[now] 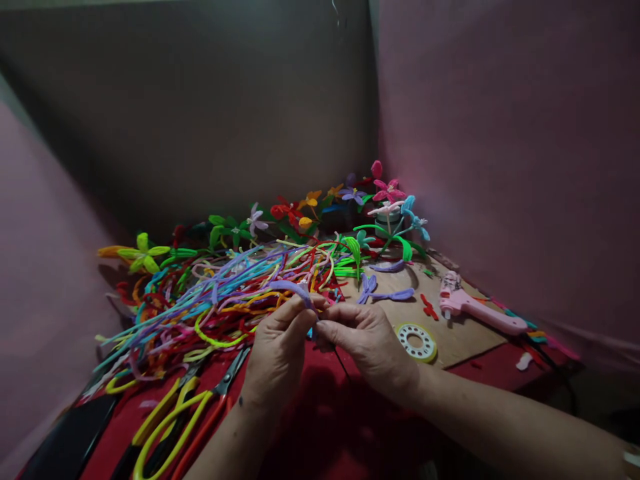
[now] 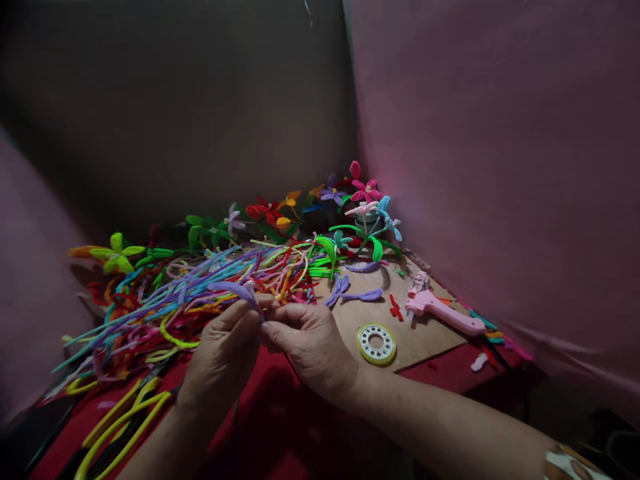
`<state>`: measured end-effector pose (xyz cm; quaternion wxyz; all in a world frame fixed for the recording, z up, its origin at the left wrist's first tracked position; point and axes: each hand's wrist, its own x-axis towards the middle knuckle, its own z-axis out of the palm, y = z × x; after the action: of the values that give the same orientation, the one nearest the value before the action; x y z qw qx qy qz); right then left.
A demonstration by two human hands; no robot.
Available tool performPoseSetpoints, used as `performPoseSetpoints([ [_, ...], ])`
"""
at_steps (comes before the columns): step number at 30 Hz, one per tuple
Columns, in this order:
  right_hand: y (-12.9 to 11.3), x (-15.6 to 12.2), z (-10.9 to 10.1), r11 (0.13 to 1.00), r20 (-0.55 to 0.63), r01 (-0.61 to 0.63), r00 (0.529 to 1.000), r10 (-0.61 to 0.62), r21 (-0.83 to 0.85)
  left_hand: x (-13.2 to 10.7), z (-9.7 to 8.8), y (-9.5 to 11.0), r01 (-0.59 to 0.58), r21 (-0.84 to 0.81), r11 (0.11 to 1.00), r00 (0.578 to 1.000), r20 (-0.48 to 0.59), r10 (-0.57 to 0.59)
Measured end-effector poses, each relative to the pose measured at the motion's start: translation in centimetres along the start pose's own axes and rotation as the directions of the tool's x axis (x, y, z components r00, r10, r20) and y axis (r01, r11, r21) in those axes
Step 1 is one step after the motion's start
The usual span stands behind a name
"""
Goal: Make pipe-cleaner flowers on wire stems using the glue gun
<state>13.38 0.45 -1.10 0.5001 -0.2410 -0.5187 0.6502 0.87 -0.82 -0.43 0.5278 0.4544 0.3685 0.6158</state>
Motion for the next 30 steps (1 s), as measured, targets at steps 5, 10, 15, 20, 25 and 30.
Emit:
performPoseSetpoints([
  [5,0.07,-0.19,-0.01,1.000,0.014,0.001,1.000,-0.001,-0.028,-0.12,0.42,0.25,-0.021,-0.080,0.997,0.999,0.033,0.023],
  [10,0.14,-0.20,0.08,0.999,0.004,-0.001,1.000,0.001,-0.033,-0.03,0.10,-0.34,-0.008,-0.154,0.988,0.998,0.067,0.019],
  [15,-0.03,-0.26,0.22,1.000,0.020,0.002,1.000,-0.003,0.018,0.08,0.17,-0.64,0.037,-0.224,0.974,0.995,0.099,-0.015],
  [20,0.07,-0.40,0.24,1.000,0.012,0.002,1.000,-0.002,-0.017,-0.03,0.49,-0.49,0.074,-0.258,0.963,0.994,0.101,-0.049],
  [25,0.23,-0.42,0.13,0.997,0.027,0.026,0.999,-0.024,-0.071,-0.10,0.50,-0.54,0.080,-0.275,0.958,0.994,0.094,-0.056],
  [30,0.12,-0.25,-0.07,1.000,0.018,0.012,1.000,-0.012,-0.009,0.00,0.35,-0.55,0.084,-0.248,0.965,0.995,0.073,-0.068],
])
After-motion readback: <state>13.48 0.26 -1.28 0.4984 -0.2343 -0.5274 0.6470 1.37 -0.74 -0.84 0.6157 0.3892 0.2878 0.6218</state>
